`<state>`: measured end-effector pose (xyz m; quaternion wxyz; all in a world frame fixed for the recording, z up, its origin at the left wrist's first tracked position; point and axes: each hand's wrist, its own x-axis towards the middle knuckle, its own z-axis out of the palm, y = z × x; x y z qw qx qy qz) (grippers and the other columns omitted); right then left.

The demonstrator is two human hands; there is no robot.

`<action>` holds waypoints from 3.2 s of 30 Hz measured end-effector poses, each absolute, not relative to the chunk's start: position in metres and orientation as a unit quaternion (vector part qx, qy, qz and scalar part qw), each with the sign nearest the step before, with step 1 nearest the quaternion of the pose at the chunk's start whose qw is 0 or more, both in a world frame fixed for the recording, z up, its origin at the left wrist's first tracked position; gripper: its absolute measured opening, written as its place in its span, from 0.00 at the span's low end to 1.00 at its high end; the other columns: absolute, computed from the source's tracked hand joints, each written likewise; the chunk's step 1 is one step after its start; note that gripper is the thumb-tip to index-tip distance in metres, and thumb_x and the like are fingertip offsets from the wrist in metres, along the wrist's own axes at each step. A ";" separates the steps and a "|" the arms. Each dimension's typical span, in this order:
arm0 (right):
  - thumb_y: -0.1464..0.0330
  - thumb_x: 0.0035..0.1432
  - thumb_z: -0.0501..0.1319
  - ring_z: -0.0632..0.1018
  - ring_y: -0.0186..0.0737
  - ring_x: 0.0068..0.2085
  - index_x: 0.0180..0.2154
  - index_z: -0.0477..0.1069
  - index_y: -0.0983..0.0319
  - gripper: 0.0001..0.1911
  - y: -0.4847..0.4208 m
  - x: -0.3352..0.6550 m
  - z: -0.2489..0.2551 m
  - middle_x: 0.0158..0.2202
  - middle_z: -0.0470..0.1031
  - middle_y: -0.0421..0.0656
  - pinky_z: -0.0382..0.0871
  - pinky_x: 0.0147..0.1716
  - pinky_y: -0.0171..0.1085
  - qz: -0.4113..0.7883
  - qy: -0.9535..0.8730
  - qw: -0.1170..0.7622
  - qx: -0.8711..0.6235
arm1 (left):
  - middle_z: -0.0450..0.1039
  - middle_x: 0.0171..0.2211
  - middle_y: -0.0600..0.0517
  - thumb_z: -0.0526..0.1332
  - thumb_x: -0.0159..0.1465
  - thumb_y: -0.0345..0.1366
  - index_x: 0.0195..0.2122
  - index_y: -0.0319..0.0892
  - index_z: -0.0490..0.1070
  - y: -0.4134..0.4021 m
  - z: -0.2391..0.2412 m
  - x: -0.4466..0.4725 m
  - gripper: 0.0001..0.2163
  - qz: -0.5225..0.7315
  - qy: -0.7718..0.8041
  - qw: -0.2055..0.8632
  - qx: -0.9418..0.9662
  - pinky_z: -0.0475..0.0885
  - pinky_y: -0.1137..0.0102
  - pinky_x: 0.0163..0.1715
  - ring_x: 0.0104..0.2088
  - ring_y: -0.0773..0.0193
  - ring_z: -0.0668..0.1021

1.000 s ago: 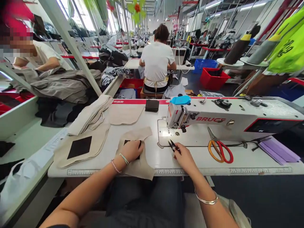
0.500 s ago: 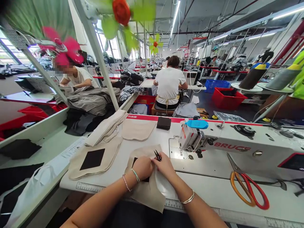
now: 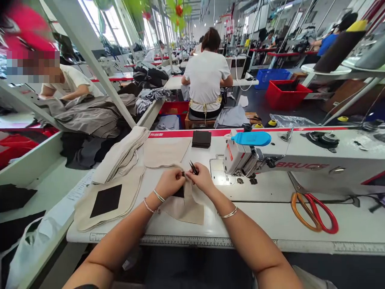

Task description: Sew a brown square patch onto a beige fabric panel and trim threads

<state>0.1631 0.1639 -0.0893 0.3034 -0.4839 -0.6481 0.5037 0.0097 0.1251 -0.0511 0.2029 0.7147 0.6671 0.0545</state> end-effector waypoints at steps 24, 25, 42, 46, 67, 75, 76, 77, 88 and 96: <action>0.65 0.66 0.56 0.71 0.29 0.23 0.38 0.71 0.63 0.09 0.121 0.188 -0.049 0.25 0.71 0.37 0.65 0.24 0.32 0.518 -0.581 0.383 -0.497 | 0.68 0.35 0.50 0.54 0.63 0.26 0.27 0.42 0.59 0.126 -0.077 0.005 0.08 0.385 0.438 0.291 0.758 0.67 0.71 0.35 0.35 0.67 0.70; 0.65 0.68 0.53 0.71 0.28 0.22 0.38 0.70 0.62 0.10 0.117 0.188 -0.045 0.24 0.70 0.36 0.66 0.23 0.32 0.544 -0.578 0.376 -0.478 | 0.67 0.34 0.51 0.54 0.63 0.26 0.27 0.42 0.59 0.126 -0.077 0.005 0.08 0.389 0.438 0.286 0.758 0.67 0.71 0.35 0.34 0.67 0.69; 0.70 0.68 0.50 0.66 0.30 0.21 0.27 0.60 0.58 0.14 0.102 0.180 -0.043 0.22 0.68 0.37 0.59 0.22 0.36 0.553 -0.664 0.242 -0.441 | 0.65 0.34 0.51 0.53 0.63 0.26 0.29 0.43 0.58 0.120 -0.072 0.002 0.07 0.397 0.436 0.242 0.771 0.67 0.67 0.32 0.34 0.65 0.69; 0.71 0.67 0.50 0.68 0.30 0.23 0.27 0.60 0.58 0.14 0.102 0.180 -0.044 0.23 0.70 0.38 0.60 0.23 0.35 0.556 -0.661 0.242 -0.442 | 0.66 0.34 0.51 0.54 0.63 0.27 0.29 0.43 0.58 0.119 -0.072 0.003 0.07 0.401 0.434 0.245 0.769 0.67 0.66 0.32 0.34 0.64 0.69; 0.71 0.68 0.50 0.68 0.30 0.24 0.28 0.61 0.58 0.14 0.103 0.179 -0.044 0.24 0.70 0.38 0.63 0.26 0.34 0.570 -0.657 0.266 -0.414 | 0.66 0.36 0.51 0.53 0.65 0.28 0.30 0.43 0.58 0.117 -0.070 -0.001 0.06 0.396 0.432 0.230 0.777 0.69 0.67 0.35 0.36 0.64 0.70; 0.72 0.68 0.50 0.68 0.30 0.22 0.28 0.61 0.59 0.13 0.101 0.177 -0.046 0.23 0.68 0.37 0.63 0.24 0.34 0.541 -0.671 0.273 -0.428 | 0.65 0.36 0.51 0.53 0.63 0.25 0.32 0.43 0.59 0.117 -0.071 0.001 0.06 0.394 0.418 0.214 0.790 0.69 0.68 0.33 0.35 0.65 0.71; 0.73 0.67 0.50 0.68 0.30 0.22 0.29 0.62 0.59 0.12 0.100 0.178 -0.045 0.23 0.69 0.38 0.64 0.24 0.34 0.538 -0.671 0.277 -0.429 | 0.65 0.36 0.51 0.53 0.63 0.25 0.32 0.43 0.60 0.116 -0.071 0.001 0.06 0.395 0.416 0.212 0.791 0.69 0.69 0.33 0.35 0.65 0.71; 0.73 0.67 0.50 0.70 0.30 0.23 0.31 0.63 0.59 0.11 0.100 0.178 -0.045 0.24 0.69 0.38 0.65 0.25 0.34 0.535 -0.669 0.283 -0.431 | 0.65 0.36 0.51 0.53 0.63 0.25 0.32 0.43 0.60 0.116 -0.071 0.001 0.06 0.397 0.416 0.210 0.791 0.69 0.69 0.33 0.35 0.65 0.71; 0.63 0.57 0.66 0.64 0.26 0.19 0.35 0.62 0.57 0.13 0.105 0.177 -0.051 0.27 0.67 0.35 0.59 0.15 0.31 0.499 -0.560 0.382 -0.540 | 0.61 0.49 0.45 0.54 0.63 0.27 0.32 0.42 0.59 0.117 -0.075 0.004 0.04 0.405 0.376 0.165 0.817 0.71 0.67 0.31 0.32 0.68 0.69; 0.74 0.55 0.65 0.66 0.25 0.22 0.32 0.61 0.57 0.13 0.104 0.176 -0.053 0.30 0.68 0.34 0.63 0.19 0.30 0.446 -0.594 0.397 -0.539 | 0.60 0.36 0.49 0.59 0.58 0.27 0.28 0.40 0.63 0.111 -0.073 0.006 0.05 0.372 0.420 0.095 0.823 0.64 0.71 0.27 0.32 0.67 0.67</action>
